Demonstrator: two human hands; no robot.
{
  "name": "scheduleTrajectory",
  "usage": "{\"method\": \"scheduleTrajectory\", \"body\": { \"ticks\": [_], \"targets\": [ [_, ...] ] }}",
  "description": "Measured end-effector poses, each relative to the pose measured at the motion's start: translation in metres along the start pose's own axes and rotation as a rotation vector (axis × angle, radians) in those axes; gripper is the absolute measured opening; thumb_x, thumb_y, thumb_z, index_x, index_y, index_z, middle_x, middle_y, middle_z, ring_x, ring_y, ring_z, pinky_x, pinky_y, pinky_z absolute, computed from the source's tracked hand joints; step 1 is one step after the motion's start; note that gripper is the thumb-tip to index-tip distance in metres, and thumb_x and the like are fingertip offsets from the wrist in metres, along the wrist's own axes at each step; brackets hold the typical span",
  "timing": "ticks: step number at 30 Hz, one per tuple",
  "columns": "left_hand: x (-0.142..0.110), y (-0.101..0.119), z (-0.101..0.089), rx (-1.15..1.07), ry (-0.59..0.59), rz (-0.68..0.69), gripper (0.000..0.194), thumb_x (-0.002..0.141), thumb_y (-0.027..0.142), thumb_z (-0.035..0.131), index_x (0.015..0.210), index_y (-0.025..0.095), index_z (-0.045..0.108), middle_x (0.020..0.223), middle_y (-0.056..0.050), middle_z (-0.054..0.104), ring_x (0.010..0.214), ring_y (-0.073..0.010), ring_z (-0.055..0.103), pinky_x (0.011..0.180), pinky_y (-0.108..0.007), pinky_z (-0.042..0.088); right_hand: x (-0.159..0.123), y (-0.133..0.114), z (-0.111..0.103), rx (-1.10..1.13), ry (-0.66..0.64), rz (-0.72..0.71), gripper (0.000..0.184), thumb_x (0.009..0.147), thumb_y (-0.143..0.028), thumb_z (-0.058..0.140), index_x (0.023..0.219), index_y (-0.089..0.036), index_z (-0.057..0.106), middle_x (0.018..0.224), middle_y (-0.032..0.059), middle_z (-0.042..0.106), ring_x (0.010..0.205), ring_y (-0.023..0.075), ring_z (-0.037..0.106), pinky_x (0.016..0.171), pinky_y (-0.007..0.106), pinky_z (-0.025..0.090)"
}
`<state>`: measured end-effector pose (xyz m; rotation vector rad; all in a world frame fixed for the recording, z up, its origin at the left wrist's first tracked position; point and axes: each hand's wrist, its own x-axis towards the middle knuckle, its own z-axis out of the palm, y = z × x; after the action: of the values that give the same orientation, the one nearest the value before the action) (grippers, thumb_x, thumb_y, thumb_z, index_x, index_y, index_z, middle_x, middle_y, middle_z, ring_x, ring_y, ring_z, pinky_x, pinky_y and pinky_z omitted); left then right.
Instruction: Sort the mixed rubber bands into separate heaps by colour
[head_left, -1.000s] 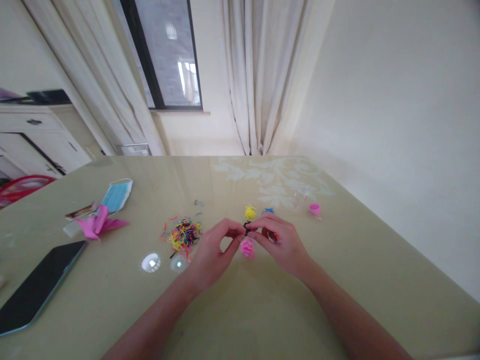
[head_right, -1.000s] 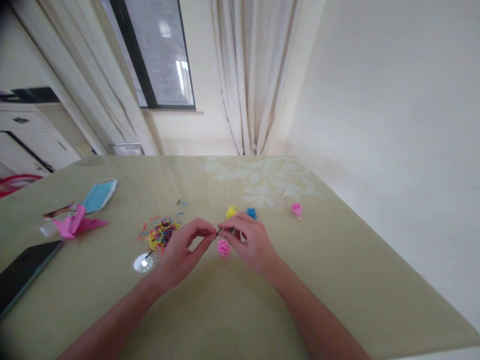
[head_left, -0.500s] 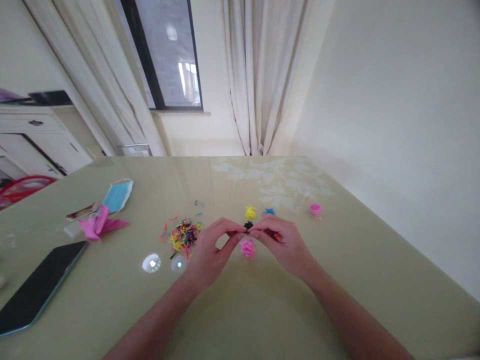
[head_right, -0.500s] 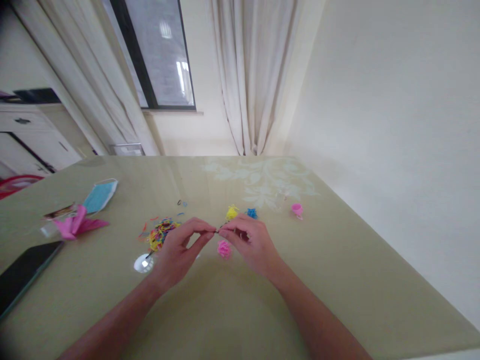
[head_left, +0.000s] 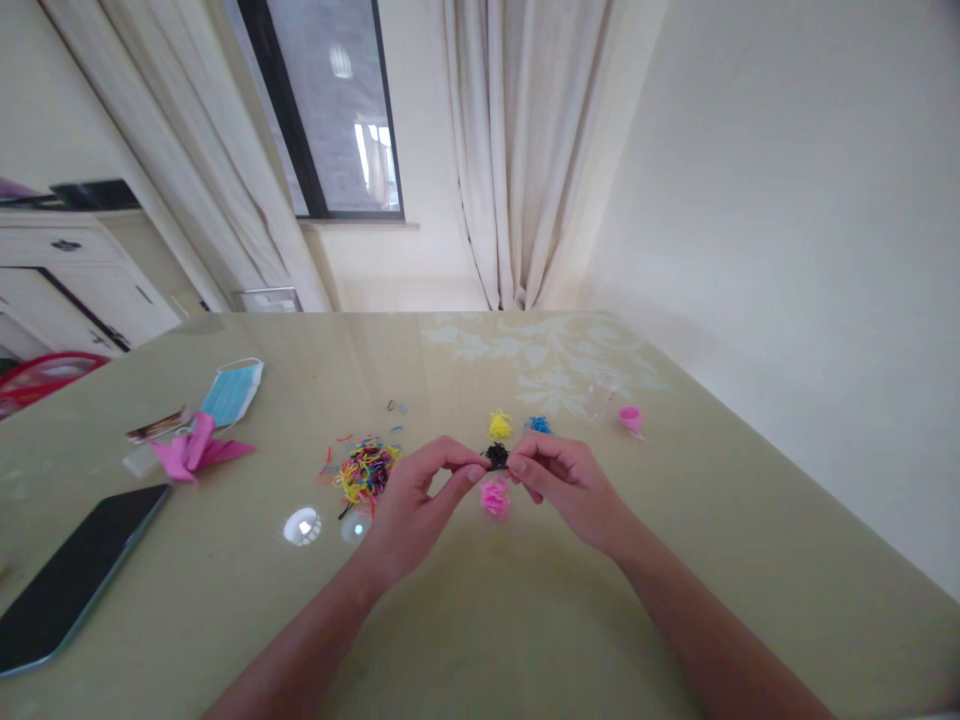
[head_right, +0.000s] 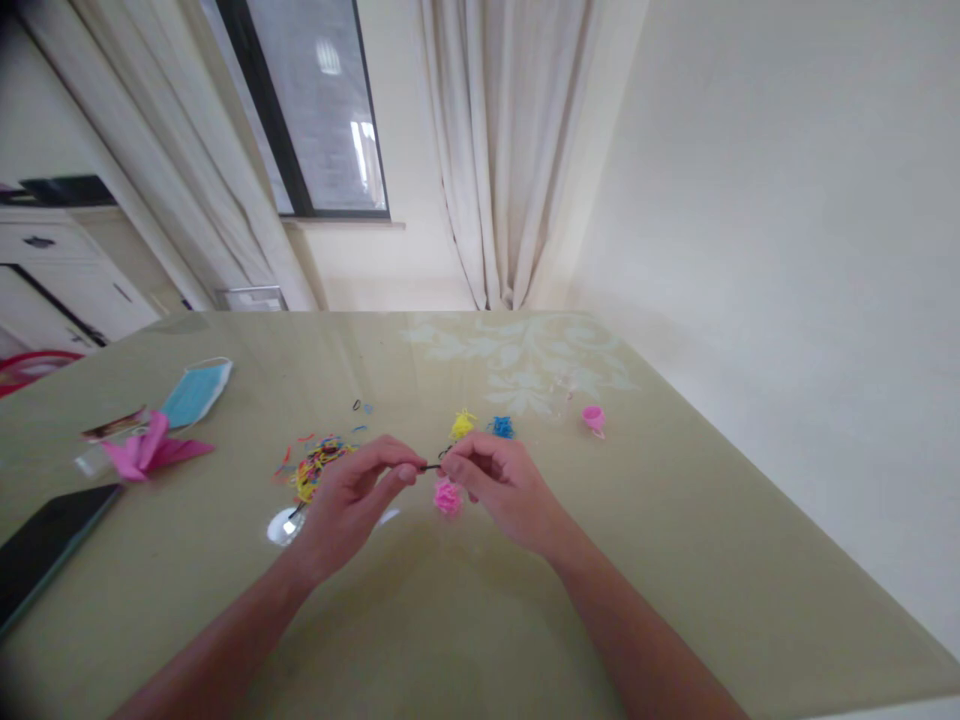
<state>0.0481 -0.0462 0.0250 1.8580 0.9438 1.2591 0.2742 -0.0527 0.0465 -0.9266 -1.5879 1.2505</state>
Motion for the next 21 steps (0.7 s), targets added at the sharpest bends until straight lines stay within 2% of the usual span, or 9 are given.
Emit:
{"method": "scheduleTrajectory", "body": {
  "ticks": [2, 5, 7, 9, 11, 15, 21],
  "targets": [
    [0.006, -0.008, -0.008, 0.152, 0.049, -0.023, 0.027, 0.105, 0.041, 0.061, 0.098, 0.021, 0.079, 0.095, -0.006, 0.079, 0.088, -0.0205, 0.072, 0.082, -0.032, 0.054, 0.004, 0.006, -0.004, -0.02, 0.069, 0.014, 0.04, 0.093, -0.058, 0.076, 0.084, -0.019, 0.074, 0.07, -0.0016, 0.06, 0.059, 0.0112, 0.048, 0.055, 0.026, 0.037],
    [0.013, -0.026, -0.023, 0.607, 0.099, -0.094, 0.025, 0.104, 0.034, 0.059, 0.099, 0.021, 0.079, 0.105, -0.009, 0.081, 0.103, -0.0279, 0.072, 0.096, -0.042, 0.051, 0.011, 0.018, -0.014, -0.108, 0.183, 0.042, 0.035, 0.091, -0.054, 0.077, 0.09, -0.019, 0.078, 0.071, -0.0008, 0.064, 0.059, 0.0122, 0.049, 0.054, 0.027, 0.037],
    [0.014, -0.039, -0.032, 0.928, 0.097, -0.202, 0.025, 0.103, 0.032, 0.059, 0.114, 0.023, 0.079, 0.126, -0.012, 0.078, 0.119, -0.0341, 0.067, 0.108, -0.051, 0.044, 0.014, 0.028, -0.02, -0.24, 0.236, 0.036, 0.027, 0.092, -0.046, 0.076, 0.092, -0.02, 0.08, 0.074, 0.0011, 0.069, 0.061, 0.014, 0.052, 0.056, 0.028, 0.039],
    [0.013, -0.049, -0.037, 1.119, 0.061, -0.302, 0.033, 0.103, 0.033, 0.057, 0.129, 0.022, 0.074, 0.142, -0.015, 0.071, 0.131, -0.0377, 0.062, 0.114, -0.057, 0.038, 0.017, 0.037, -0.023, -0.421, 0.271, -0.003, 0.017, 0.093, -0.037, 0.075, 0.091, -0.021, 0.082, 0.076, 0.0026, 0.073, 0.063, 0.0159, 0.056, 0.06, 0.029, 0.042],
    [0.012, -0.056, -0.04, 1.195, -0.003, -0.371, 0.036, 0.105, 0.034, 0.052, 0.131, 0.021, 0.072, 0.145, -0.017, 0.069, 0.134, -0.038, 0.061, 0.114, -0.058, 0.036, 0.019, 0.045, -0.022, -0.599, 0.267, -0.048, 0.01, 0.093, -0.027, 0.074, 0.091, -0.022, 0.082, 0.08, 0.0033, 0.075, 0.065, 0.0168, 0.058, 0.064, 0.031, 0.045],
    [0.014, -0.061, -0.043, 1.218, -0.11, -0.401, 0.035, 0.106, 0.031, 0.046, 0.119, 0.019, 0.076, 0.133, -0.016, 0.073, 0.124, -0.0358, 0.066, 0.11, -0.055, 0.04, 0.022, 0.053, -0.013, -0.811, 0.198, -0.065, 0.009, 0.094, -0.019, 0.075, 0.093, -0.022, 0.083, 0.088, 0.0041, 0.077, 0.067, 0.0172, 0.062, 0.068, 0.032, 0.048],
    [0.02, -0.061, -0.045, 1.18, -0.112, -0.391, 0.031, 0.105, 0.026, 0.046, 0.107, 0.021, 0.076, 0.117, -0.012, 0.077, 0.115, -0.0335, 0.068, 0.102, -0.049, 0.044, 0.023, 0.059, -0.008, -0.922, 0.176, -0.025, 0.01, 0.094, -0.018, 0.076, 0.099, -0.023, 0.083, 0.095, 0.0041, 0.077, 0.067, 0.017, 0.064, 0.07, 0.031, 0.049]
  ]
}}
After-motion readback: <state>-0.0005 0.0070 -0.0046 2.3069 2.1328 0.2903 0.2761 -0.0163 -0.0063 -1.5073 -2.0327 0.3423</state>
